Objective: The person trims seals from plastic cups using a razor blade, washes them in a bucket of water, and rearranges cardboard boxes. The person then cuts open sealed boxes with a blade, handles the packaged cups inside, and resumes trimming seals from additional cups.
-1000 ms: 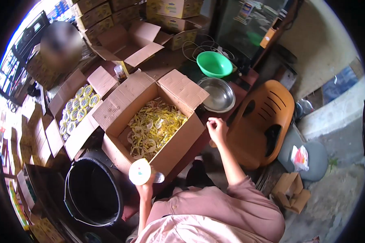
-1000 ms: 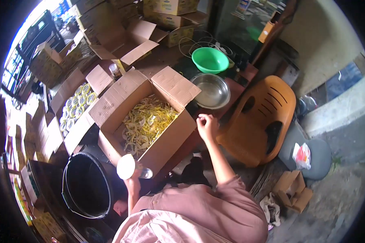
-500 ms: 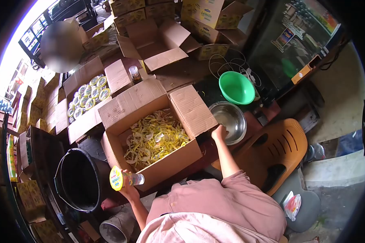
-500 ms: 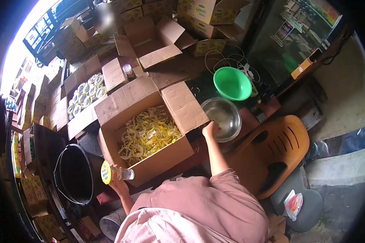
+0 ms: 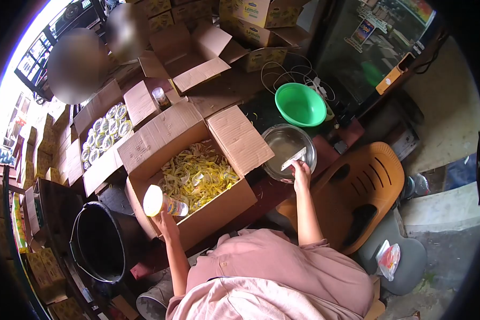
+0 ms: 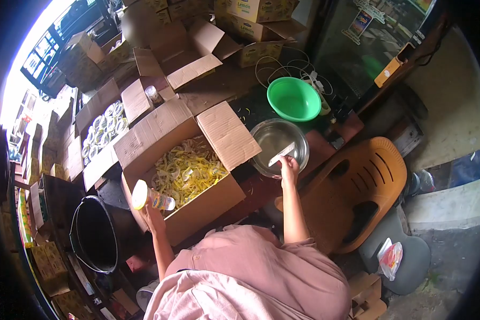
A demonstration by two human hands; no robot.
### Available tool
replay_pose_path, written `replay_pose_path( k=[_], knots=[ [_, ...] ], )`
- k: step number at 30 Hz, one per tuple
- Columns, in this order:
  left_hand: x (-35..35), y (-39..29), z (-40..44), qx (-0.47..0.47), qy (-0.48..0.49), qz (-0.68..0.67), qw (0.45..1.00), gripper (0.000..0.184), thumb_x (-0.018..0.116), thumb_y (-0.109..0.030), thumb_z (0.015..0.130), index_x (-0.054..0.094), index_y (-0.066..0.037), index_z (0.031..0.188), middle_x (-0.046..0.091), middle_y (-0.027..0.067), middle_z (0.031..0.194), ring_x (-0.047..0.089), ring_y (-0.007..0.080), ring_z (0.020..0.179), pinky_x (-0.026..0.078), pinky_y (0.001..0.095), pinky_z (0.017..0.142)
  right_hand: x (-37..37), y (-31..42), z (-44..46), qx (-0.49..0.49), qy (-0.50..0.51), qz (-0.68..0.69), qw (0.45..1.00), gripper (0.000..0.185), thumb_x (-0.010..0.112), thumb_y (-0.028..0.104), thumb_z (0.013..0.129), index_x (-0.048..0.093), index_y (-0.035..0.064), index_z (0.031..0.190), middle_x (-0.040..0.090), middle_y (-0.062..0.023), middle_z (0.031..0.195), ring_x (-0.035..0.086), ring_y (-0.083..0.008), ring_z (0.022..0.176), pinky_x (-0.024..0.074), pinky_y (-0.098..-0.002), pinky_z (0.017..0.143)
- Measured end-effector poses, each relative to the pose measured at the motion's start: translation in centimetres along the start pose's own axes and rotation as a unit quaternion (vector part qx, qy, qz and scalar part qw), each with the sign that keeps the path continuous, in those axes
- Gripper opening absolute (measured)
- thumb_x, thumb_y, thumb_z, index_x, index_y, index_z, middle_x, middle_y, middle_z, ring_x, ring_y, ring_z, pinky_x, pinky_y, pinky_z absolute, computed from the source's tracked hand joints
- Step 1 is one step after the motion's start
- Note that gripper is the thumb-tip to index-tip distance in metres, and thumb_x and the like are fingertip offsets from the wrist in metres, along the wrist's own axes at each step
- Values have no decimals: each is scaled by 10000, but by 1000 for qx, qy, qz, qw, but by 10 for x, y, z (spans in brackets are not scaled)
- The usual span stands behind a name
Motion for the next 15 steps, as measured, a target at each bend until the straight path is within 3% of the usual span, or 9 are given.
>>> replay_pose_path(
  k=[2, 6, 9, 10, 11, 14, 15],
  knots=[
    [-4, 6, 2, 32, -1, 90, 995, 389, 531, -135, 845, 410, -12, 1194, 538, 125, 1117, 512, 213, 1031, 409, 341, 859, 8, 13, -16, -18, -14, 42, 999, 81, 603, 155, 775, 554, 112, 823, 576, 45, 767, 531, -47, 673, 347, -183, 554],
    [15, -17, 3, 78, 82, 162, 980, 451, 597, 33, 753, 384, -5, 1149, 524, 92, 1062, 521, 153, 957, 401, 269, 858, 33, 41, -35, -56, 20, 98, 993, 58, 580, 130, 775, 523, 121, 784, 543, 45, 766, 509, -49, 660, 350, -186, 553],
    [39, -40, 4, 110, 114, 145, 977, 495, 654, 21, 702, 383, -15, 1115, 476, 81, 1036, 510, 162, 951, 401, 264, 842, 68, 61, -51, -8, 61, 161, 985, 61, 568, 105, 778, 519, 129, 806, 503, 54, 717, 468, -46, 609, 347, -181, 530],
    [30, -32, 10, 182, 132, 265, 937, 510, 642, 32, 714, 379, -34, 1146, 508, 72, 1050, 525, 147, 956, 422, 264, 844, 82, 67, -60, 8, 74, 174, 982, 70, 578, 106, 774, 510, 119, 778, 492, 50, 705, 456, -45, 597, 339, -174, 515],
    [36, -37, 11, 181, 136, 240, 944, 539, 660, 23, 695, 374, -32, 1148, 508, 84, 1044, 525, 160, 951, 421, 272, 846, 96, 72, -68, 6, 118, 181, 976, 76, 588, 78, 777, 527, 112, 807, 499, 54, 714, 449, -41, 596, 346, -174, 518],
    [54, -68, 9, 295, 155, 428, 840, 518, 706, -32, 645, 466, -7, 1103, 428, 116, 1070, 455, 242, 1028, 369, 325, 903, 139, 87, -98, -49, 218, 138, 965, 92, 596, 51, 785, 543, 103, 839, 509, 54, 727, 443, -36, 596, 365, -173, 543],
    [56, -68, 11, 282, 148, 407, 856, 531, 709, -28, 643, 458, -8, 1111, 434, 116, 1074, 461, 235, 1027, 373, 320, 902, 151, 88, -104, -93, 279, 116, 949, 102, 593, 31, 795, 556, 84, 874, 529, 45, 749, 457, -28, 624, 386, -176, 562]
  ],
)
Point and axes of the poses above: each hand's wrist, its own z-axis towards the middle knuckle, its own x-axis out of the palm, y = z × x, the point moved 3 cm from there along z, towards the middle knuckle
